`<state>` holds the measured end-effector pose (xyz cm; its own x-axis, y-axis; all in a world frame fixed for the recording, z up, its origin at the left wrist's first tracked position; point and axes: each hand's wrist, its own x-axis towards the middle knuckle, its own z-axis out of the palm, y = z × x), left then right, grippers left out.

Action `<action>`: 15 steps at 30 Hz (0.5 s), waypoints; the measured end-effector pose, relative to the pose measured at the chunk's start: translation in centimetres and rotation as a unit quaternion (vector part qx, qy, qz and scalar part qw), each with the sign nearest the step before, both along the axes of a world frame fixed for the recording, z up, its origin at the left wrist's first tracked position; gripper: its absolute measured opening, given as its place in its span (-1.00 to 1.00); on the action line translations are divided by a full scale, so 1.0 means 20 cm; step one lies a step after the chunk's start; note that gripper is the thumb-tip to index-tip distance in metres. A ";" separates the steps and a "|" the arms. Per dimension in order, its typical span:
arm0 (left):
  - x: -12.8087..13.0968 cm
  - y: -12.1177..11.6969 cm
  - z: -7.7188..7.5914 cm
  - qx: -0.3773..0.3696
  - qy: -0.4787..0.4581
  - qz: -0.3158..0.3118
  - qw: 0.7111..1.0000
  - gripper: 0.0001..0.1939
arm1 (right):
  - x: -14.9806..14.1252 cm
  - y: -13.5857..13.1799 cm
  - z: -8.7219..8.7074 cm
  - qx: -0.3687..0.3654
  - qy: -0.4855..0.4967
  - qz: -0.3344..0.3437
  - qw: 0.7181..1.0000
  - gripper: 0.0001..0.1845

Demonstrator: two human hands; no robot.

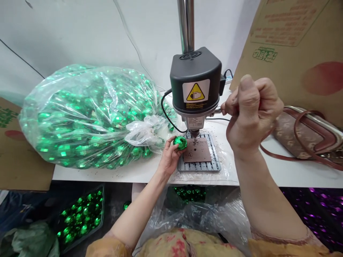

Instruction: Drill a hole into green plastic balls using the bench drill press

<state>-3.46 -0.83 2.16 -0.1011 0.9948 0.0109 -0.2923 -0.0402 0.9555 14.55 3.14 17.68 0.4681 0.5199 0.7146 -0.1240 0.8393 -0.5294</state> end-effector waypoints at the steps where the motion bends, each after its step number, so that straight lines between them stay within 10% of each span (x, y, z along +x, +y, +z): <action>1: 0.01 0.01 0.00 -0.015 -0.019 0.000 1.000 -0.52 | 0.00 0.00 0.00 -0.005 -0.002 -0.002 1.000 -0.57; 15: 0.09 0.09 -0.12 0.085 0.230 -0.004 0.969 -0.41 | 0.00 0.00 -0.01 0.008 -0.007 0.004 1.000 -0.57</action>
<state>-1.69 1.01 -0.18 -0.0383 0.9753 0.2174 0.1623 -0.2086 0.9644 14.58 3.12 17.52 0.4540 0.5124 0.7289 -0.1238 0.8464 -0.5179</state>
